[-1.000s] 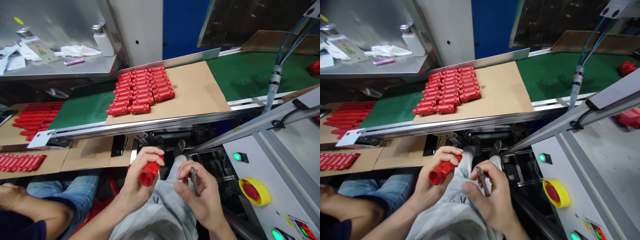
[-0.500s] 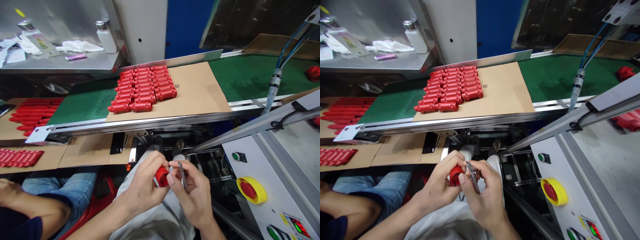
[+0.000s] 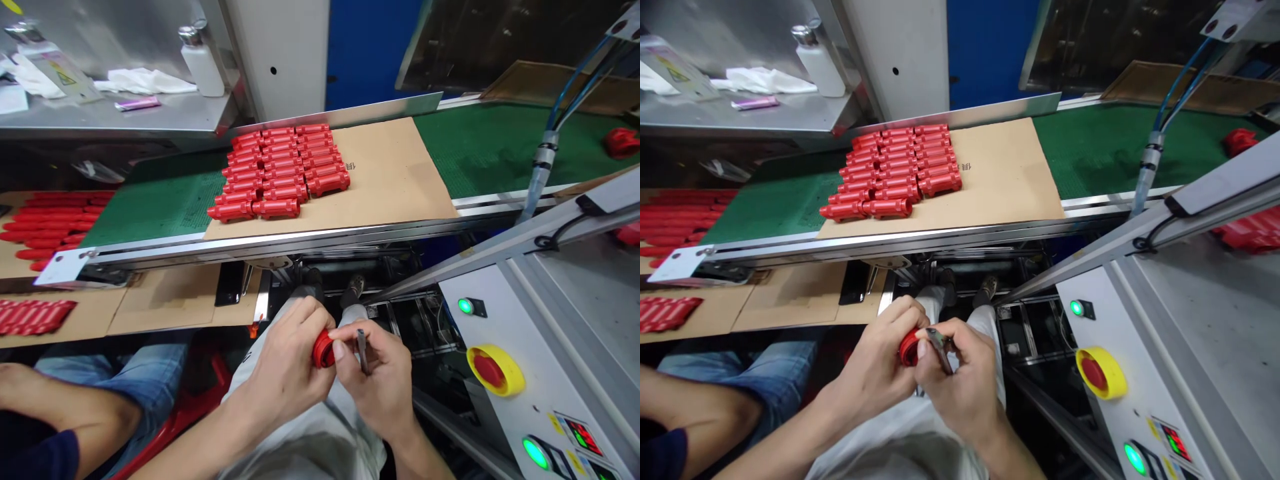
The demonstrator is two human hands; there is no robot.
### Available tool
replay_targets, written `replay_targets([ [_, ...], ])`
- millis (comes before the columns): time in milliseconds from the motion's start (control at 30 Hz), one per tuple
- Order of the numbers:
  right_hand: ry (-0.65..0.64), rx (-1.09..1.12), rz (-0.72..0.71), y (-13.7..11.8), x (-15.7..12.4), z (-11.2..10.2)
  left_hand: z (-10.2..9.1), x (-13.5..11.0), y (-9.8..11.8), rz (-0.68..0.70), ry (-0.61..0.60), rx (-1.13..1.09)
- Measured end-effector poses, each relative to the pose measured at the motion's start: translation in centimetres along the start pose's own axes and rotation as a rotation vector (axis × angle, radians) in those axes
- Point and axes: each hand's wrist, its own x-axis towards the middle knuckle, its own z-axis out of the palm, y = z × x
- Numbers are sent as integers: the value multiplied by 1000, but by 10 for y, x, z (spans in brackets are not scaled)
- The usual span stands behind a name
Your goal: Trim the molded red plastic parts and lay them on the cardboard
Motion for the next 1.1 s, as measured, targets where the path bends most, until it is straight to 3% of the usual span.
replay_targets([
  [233, -33, 65, -54, 6, -4, -9, 0, 2, 0, -25, -8, -36],
  [433, 33, -301, -292, 9, -10, -24, -1, 2, -2, -8, 14, 0],
  [567, 27, -356, -354, 8, -11, -25, -1, 1, -5, 46, 28, 20],
  [633, -12, -285, -288, 7, -12, -26, -1, 0, -6, 49, 36, 16],
  [767, -58, 24, 20, 5, -12, -28, 0, 0, -5, 55, 30, 7],
  [867, -101, 165, 167, 3, -5, -26, 1, 0, 0, 45, 3, 3],
  [967, -159, 241, 213, 4, 2, -19, 2, 0, 3, 31, -21, 15],
  [1100, -117, 243, 148, 7, 5, -9, 3, 1, 2, -5, -47, 21],
])
